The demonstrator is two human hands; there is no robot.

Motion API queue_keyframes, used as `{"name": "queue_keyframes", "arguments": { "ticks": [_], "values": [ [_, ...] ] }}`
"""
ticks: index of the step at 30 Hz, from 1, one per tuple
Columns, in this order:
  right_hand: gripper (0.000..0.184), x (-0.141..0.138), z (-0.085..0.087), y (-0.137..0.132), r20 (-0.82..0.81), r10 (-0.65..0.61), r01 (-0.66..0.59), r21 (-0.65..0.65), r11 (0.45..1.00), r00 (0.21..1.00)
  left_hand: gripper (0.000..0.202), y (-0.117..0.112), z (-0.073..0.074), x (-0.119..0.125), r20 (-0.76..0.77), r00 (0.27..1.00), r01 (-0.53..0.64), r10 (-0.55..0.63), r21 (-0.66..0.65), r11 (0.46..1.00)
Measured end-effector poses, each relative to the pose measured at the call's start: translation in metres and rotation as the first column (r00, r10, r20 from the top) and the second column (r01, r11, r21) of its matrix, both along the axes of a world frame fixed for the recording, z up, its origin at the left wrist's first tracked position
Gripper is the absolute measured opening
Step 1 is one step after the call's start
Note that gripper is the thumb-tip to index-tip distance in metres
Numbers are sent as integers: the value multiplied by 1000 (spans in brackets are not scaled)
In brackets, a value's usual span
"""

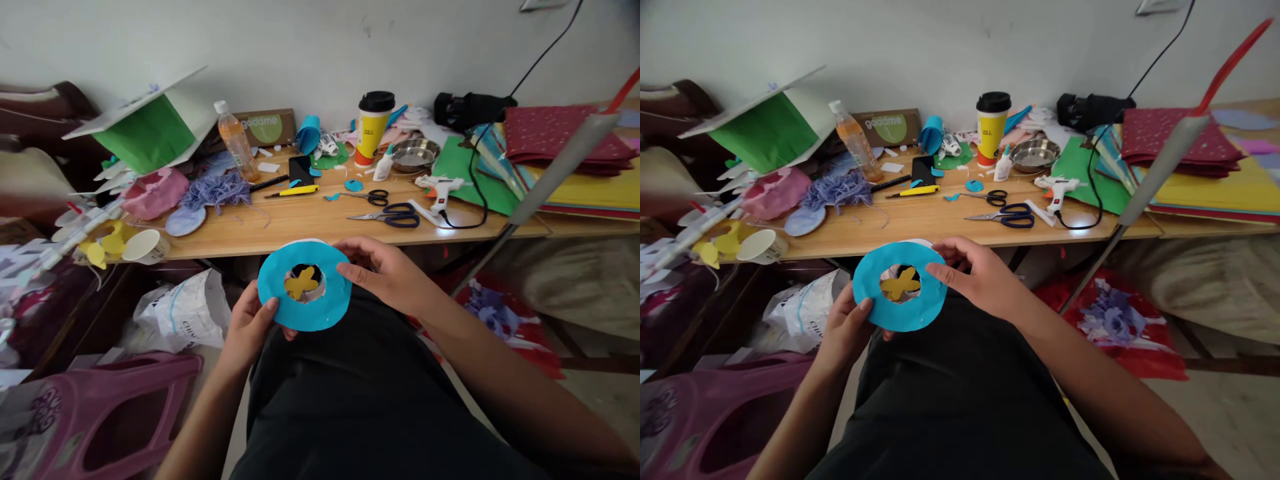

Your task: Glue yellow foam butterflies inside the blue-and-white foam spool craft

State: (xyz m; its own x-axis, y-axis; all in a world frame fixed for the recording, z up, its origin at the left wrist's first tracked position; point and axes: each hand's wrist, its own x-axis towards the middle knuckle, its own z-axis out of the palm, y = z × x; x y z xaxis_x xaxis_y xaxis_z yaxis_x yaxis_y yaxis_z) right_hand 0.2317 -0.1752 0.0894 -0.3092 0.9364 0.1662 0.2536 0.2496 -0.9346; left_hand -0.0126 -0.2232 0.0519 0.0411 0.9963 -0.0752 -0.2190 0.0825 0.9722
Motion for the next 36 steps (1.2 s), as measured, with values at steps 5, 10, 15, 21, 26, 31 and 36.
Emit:
{"name": "queue_keyframes", "arguments": {
  "ticks": [5, 10, 15, 21, 26, 31, 36],
  "values": [
    [54, 0, -5, -12, 19, 34, -33, -58, 998, 999, 37, 2, -7, -5, -54, 981, 185, -186, -21, 982],
    [37, -3, -14, -10, 115, -73, 67, 49, 997, 991, 28, 0, -5, -2, -163, 959, 244, -233, 51, 968],
    [22, -2, -19, -8, -11, -87, 88, 157, 984, 996, 29, -1, -6, -4, -214, 977, 32, 17, 226, 974],
    [15, 0, -22, -18, -54, -87, 102, 417, 903, 995, 17, 7, -11, -12, -88, 918, -311, 386, 443, 841],
    [34, -1, -26, -25, -113, 9, 57, 563, 824, 994, 24, 14, -22, -21, -198, 912, -268, 360, 378, 886],
    [37, -3, -33, -29, -159, 118, -6, 575, 818, 980, 18, 22, -30, -28, -325, 898, -48, 298, 600, 799],
    [34, -4, -49, -35, -201, 153, -29, 514, 857, 968, 19, 25, -24, -31, -409, 881, 106, 238, 661, 743]
  ]
}}
